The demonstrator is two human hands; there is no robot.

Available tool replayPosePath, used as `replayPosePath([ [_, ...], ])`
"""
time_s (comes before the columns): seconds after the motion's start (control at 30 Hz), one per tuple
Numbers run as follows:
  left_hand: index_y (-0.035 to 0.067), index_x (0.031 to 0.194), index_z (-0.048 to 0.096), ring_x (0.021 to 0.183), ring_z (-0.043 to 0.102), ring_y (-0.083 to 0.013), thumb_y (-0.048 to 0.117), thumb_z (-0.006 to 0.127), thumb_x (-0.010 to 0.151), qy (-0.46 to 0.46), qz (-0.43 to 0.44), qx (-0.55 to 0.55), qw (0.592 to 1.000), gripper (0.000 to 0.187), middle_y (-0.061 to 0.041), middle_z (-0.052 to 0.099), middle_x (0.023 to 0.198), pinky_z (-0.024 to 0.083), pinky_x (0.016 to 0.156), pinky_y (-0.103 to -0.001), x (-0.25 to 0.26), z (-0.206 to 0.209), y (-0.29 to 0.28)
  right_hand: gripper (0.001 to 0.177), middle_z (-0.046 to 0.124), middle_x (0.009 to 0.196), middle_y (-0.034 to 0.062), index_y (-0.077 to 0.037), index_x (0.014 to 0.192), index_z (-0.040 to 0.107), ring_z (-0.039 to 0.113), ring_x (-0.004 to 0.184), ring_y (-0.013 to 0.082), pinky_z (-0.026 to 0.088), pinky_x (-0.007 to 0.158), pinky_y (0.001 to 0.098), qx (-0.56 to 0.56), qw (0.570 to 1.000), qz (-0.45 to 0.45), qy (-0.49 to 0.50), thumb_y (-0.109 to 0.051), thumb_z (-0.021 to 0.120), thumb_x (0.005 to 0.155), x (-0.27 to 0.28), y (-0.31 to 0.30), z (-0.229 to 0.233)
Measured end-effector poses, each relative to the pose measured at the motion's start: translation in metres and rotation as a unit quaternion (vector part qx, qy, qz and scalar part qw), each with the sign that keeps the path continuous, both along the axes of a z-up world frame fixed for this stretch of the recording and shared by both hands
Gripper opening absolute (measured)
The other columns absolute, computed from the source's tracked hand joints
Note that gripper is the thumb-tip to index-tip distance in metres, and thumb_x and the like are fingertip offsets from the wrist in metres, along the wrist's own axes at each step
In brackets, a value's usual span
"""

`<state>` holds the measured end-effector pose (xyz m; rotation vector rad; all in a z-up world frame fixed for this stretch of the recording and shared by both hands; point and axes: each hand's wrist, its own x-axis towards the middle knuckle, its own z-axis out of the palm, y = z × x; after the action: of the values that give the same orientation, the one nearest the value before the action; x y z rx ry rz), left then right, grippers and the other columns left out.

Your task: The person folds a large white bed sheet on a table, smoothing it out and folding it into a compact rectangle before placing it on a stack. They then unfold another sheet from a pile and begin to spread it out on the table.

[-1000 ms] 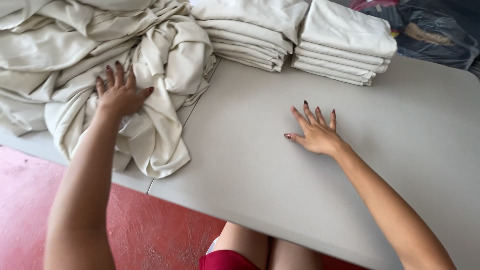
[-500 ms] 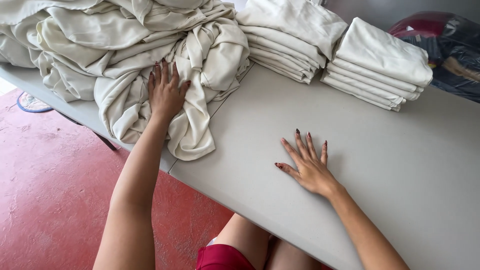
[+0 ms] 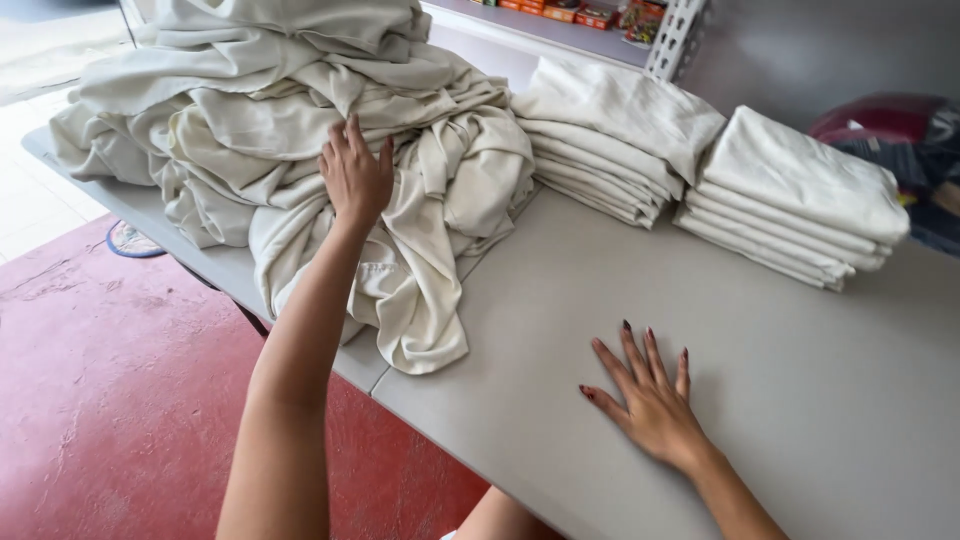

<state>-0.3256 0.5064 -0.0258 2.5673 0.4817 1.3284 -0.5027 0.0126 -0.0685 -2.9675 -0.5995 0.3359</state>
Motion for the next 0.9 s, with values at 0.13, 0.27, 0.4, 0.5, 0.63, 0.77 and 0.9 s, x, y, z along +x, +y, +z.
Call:
replayPosePath([
  [0.13,0.016,0.152,0.049,0.120,0.055,-0.0433,0.039,0.068,0.104,-0.071,0.020,-0.085,0.994,0.057,-0.015,0.047,0.145,0.045,0.097,-0.059,0.054,0.048,0.033,0.079,-0.013,0.179,-0.0040,-0.048,0.168,0.004,-0.018,0.164,0.0246,-0.014,0.126,0.0580,-0.026,0.999,-0.010,-0.018,-0.074,0.029,0.098,0.006,-0.005,-0.020],
  [0.27,0.017,0.129,0.066,0.118,0.057,-0.0418,0.041,0.071,0.099,-0.130,0.088,-0.123,0.980,0.039,-0.011,0.060,0.130,0.046,0.095,-0.057,0.113,0.075,0.077,0.092,0.001,0.183,-0.0023,-0.045,0.172,0.003,0.000,0.168,0.0235,0.000,0.130,0.0515,-0.272,0.788,0.062,-0.549,-0.093,0.009,0.094,0.032,-0.025,-0.086],
  [0.4,0.007,0.121,0.062,0.115,0.068,-0.0378,0.077,0.054,0.093,-0.064,0.040,-0.397,0.915,0.076,-0.014,0.076,0.111,0.051,0.095,-0.052,0.159,0.083,0.099,0.096,0.029,0.175,-0.0088,-0.050,0.163,0.028,0.031,0.159,0.0180,0.034,0.117,0.0520,-0.103,0.833,0.030,-0.543,-0.098,0.029,0.080,0.039,-0.013,-0.104],
  [0.5,0.007,0.105,0.067,0.090,0.071,-0.0314,0.100,0.042,0.080,0.006,0.054,-0.475,0.878,0.100,-0.010,0.078,0.090,0.052,0.080,-0.048,0.159,0.096,0.091,0.110,0.040,0.169,-0.0100,-0.053,0.159,0.035,0.042,0.154,0.0177,0.042,0.115,0.0518,-0.083,0.850,-0.012,-0.521,-0.111,0.031,0.066,0.032,-0.002,-0.100],
  [0.63,0.012,0.116,0.066,0.118,0.066,-0.0364,0.088,0.067,0.079,-0.148,-0.002,-0.450,0.881,0.085,-0.011,0.074,0.122,0.050,0.098,-0.047,0.192,0.069,0.119,0.097,0.038,0.170,-0.0105,-0.057,0.155,0.038,0.040,0.155,0.0199,0.040,0.117,0.0569,-0.067,0.873,-0.022,-0.482,-0.105,0.037,0.071,0.040,-0.005,-0.113],
  [0.77,0.013,0.089,0.061,0.085,0.068,-0.0324,0.040,0.056,0.107,-0.154,-0.025,-0.355,0.922,0.033,-0.007,0.074,0.093,0.050,0.073,-0.050,0.200,0.058,0.113,0.099,0.037,0.170,-0.0124,-0.060,0.155,0.038,0.037,0.157,0.0177,0.038,0.117,0.0539,-0.065,0.881,-0.026,-0.467,-0.108,0.041,0.068,0.036,-0.003,-0.107],
  [0.9,0.010,0.086,0.056,0.070,0.061,-0.0376,0.026,0.055,0.107,-0.207,-0.100,-0.172,0.958,0.026,-0.015,0.067,0.077,0.041,0.063,-0.054,0.170,0.058,0.056,0.100,0.040,0.170,-0.0113,-0.053,0.158,0.037,0.041,0.156,0.0167,0.042,0.119,0.0483,-0.054,0.864,-0.030,-0.499,-0.103,0.027,0.072,0.028,0.009,-0.083],
])
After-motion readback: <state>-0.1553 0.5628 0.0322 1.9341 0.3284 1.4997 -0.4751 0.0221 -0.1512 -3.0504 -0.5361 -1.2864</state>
